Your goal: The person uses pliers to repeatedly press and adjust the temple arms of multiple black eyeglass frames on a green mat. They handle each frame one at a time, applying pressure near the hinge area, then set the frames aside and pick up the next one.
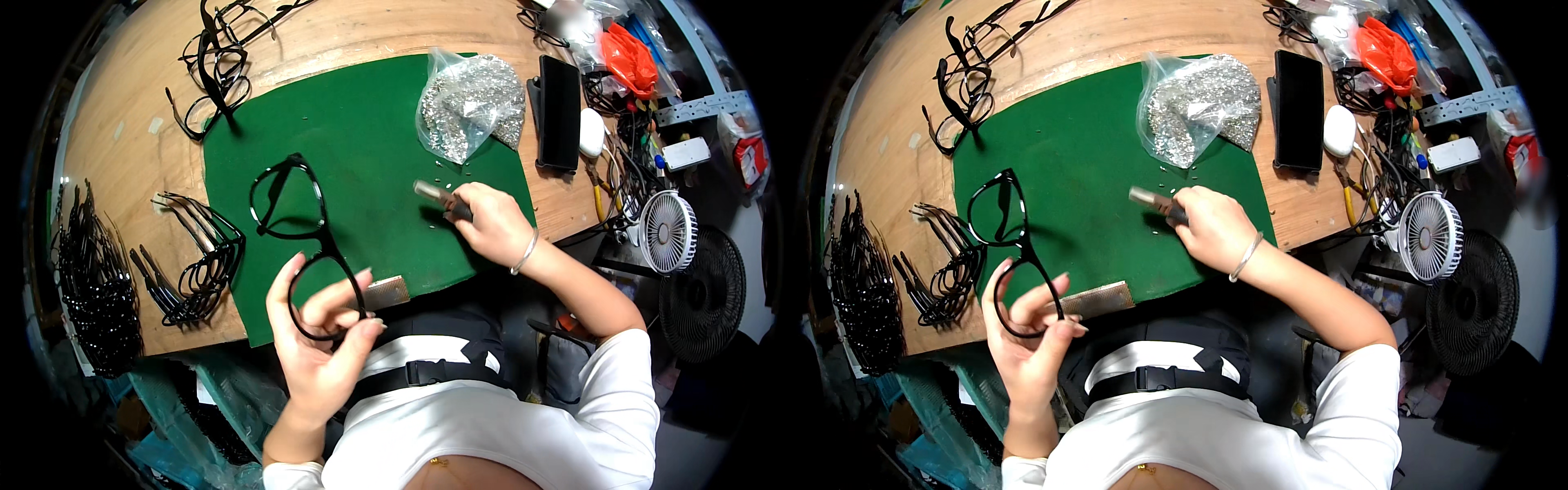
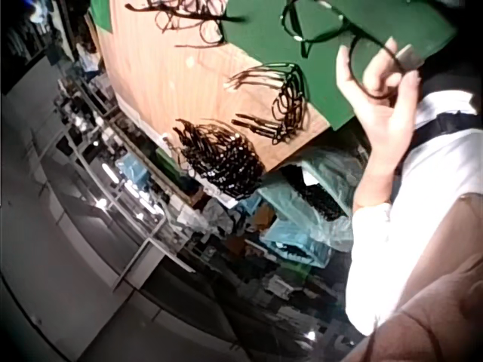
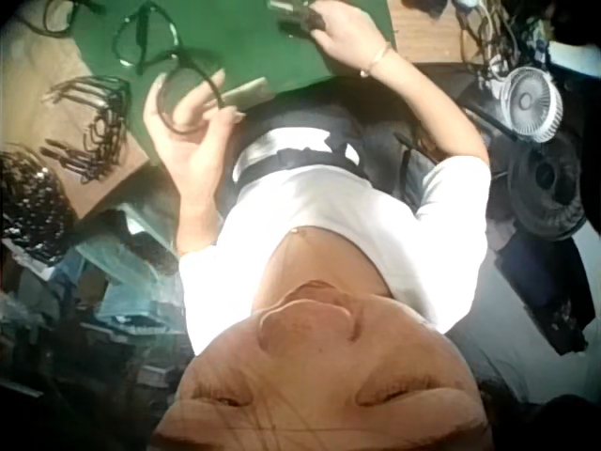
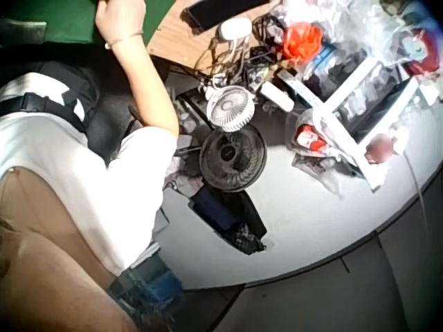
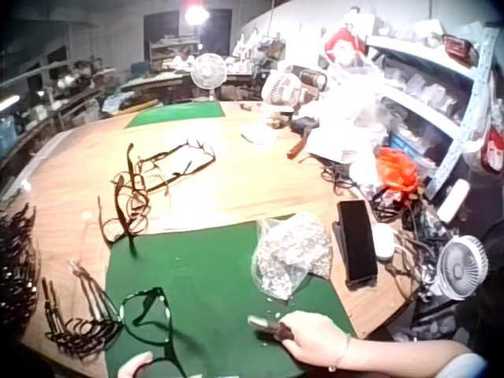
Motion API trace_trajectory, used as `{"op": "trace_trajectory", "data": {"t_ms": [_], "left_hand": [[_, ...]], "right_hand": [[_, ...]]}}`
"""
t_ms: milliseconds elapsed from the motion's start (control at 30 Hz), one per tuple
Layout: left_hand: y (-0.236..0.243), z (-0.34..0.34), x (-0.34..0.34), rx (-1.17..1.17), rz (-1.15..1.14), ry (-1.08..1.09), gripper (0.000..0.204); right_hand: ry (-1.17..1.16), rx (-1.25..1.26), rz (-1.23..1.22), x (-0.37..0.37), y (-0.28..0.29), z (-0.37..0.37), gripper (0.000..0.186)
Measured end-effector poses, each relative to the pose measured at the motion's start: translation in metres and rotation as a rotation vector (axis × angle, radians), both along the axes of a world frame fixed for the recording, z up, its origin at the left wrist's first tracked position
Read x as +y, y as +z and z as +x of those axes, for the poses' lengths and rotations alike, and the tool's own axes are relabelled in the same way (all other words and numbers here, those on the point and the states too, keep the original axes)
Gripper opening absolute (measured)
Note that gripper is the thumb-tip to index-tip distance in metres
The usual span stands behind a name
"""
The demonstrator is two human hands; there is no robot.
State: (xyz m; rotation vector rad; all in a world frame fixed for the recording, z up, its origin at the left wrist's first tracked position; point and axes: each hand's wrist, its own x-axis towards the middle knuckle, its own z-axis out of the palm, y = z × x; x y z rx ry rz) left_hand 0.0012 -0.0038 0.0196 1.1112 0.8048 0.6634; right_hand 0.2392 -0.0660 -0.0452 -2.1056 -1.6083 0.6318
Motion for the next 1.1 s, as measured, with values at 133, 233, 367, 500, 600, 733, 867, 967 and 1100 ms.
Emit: {"op": "trace_trajectory", "data": {"t_ms": [133,233,367,500,600,733,867,967,1100], "left_hand": [[-0.010,-0.006,0.000,-0.090,0.089,0.001,0.088],[-0.016,0.001,-0.004,-0.228,0.144,-0.065,0.094],[-0.017,0.010,-0.002,-0.105,0.273,-0.138,0.090],[-0.018,0.021,-0.010,0.062,0.428,-0.058,0.091],[-0.016,0.024,-0.017,0.088,0.461,0.015,0.089],[-0.017,0.026,-0.016,0.113,0.503,0.015,0.087],[-0.020,0.020,-0.008,0.109,0.495,-0.105,0.086],[-0.015,0.018,0.002,0.043,0.373,-0.207,0.085],[-0.007,0.017,0.004,-0.081,0.154,-0.234,0.084]], "right_hand": [[0.070,-0.107,-0.018,0.003,0.000,-0.004,0.016],[0.096,-0.130,-0.040,0.007,0.001,-0.007,0.016],[0.051,0.184,-0.059,0.004,0.036,-0.021,0.014],[0.064,0.608,0.089,0.000,0.073,-0.057,0.015],[0.004,0.715,0.144,-0.002,0.064,-0.069,0.014],[-0.213,1.195,0.133,-0.004,0.057,-0.080,0.017],[-0.193,1.387,-0.176,0.004,0.063,-0.069,0.019],[-0.092,1.259,-0.290,0.005,0.063,-0.061,0.019],[-0.026,1.361,-0.295,0.011,0.076,-0.062,0.019]]}}
